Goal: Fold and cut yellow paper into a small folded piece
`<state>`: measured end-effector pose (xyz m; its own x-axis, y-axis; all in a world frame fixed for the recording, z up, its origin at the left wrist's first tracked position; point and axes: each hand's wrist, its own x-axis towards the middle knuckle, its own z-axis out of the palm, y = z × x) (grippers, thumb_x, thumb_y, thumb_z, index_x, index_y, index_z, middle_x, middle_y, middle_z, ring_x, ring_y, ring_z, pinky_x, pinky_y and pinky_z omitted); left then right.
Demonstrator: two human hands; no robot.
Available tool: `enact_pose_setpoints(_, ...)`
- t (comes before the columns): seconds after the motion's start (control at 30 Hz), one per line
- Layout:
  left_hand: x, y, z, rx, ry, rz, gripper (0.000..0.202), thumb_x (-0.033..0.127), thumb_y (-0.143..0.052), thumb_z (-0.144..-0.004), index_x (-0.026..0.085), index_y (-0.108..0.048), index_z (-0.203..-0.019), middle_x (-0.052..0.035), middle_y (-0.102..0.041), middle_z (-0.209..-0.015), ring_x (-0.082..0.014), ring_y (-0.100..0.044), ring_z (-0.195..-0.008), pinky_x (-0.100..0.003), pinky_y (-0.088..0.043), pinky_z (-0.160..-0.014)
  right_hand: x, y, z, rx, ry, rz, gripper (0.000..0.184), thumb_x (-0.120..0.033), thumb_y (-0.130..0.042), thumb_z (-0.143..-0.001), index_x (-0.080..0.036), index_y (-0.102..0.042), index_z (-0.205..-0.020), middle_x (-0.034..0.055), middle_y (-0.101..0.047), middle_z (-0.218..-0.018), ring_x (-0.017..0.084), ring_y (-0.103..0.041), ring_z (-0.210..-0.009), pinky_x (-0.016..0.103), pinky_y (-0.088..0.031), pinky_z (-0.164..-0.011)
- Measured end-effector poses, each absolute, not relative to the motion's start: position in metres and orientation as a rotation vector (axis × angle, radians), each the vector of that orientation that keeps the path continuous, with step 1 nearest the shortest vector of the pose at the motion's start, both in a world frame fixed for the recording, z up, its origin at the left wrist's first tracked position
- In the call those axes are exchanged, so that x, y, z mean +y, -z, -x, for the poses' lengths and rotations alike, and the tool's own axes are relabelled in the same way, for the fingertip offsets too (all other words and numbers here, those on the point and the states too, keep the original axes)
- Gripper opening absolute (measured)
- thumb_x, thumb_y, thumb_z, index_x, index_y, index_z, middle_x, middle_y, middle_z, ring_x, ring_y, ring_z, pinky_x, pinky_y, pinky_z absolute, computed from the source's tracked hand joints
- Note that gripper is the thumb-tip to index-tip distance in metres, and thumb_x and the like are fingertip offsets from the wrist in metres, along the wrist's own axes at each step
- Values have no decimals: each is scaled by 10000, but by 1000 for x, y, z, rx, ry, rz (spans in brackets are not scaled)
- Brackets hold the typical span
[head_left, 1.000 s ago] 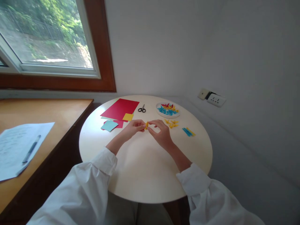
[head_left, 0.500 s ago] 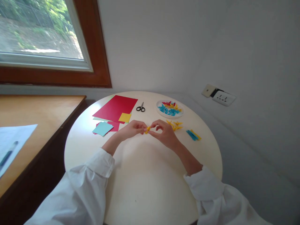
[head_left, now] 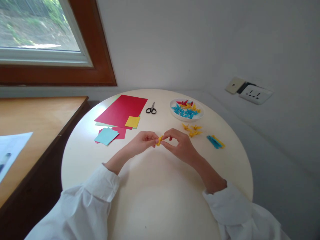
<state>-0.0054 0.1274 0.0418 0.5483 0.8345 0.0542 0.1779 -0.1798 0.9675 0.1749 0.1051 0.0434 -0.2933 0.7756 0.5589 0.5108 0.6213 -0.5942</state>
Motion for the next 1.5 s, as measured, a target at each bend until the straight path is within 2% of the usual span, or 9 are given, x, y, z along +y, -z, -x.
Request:
enact_pose_setpoints(0.37,120,-37,-2,884,-883,-1515,163,310,-621,-719,154,-668,-712,-50,-621,-705,-162,-553,-689,-280,-418,-644,101,-29,-172,-1822,-285,1024,64,-161,-566,-761,-219,-592,-750,13,-649,-727,143,-593,-671,272,-482,-610)
enact_pose_setpoints(0.77,121,-31,-4,767,-869,-1398,146,258,-654,-705,145,-640,-796,-34,-618,-792,-152,-566,-778,-313,-448,-762,98,-27,-166,-1777,-251,984,93,-115,-546,-766,-202,-577,-752,21,-643,-741,141,-596,-706,267,-492,-622)
enact_pose_setpoints(1.1,115,-30,-10,825,-1011,-1439,182,307,-662,-701,140,-605,-747,-3,-577,-694,-103,-505,-648,-243,-401,-607,97,-26,-164,-1752,-225,955,77,-127,-540,-779,-195,-576,-771,37,-634,-757,148,-590,-740,274,-494,-615)
enact_pose_setpoints(1.5,113,-31,-13,878,-1080,-1395,186,299,-666,-694,142,-586,-752,11,-538,-627,-100,-483,-605,-247,-383,-578,94,-29,-161,-1713,-289,986,63,-151,-537,-784,-199,-578,-778,30,-627,-760,142,-577,-713,271,-481,-606)
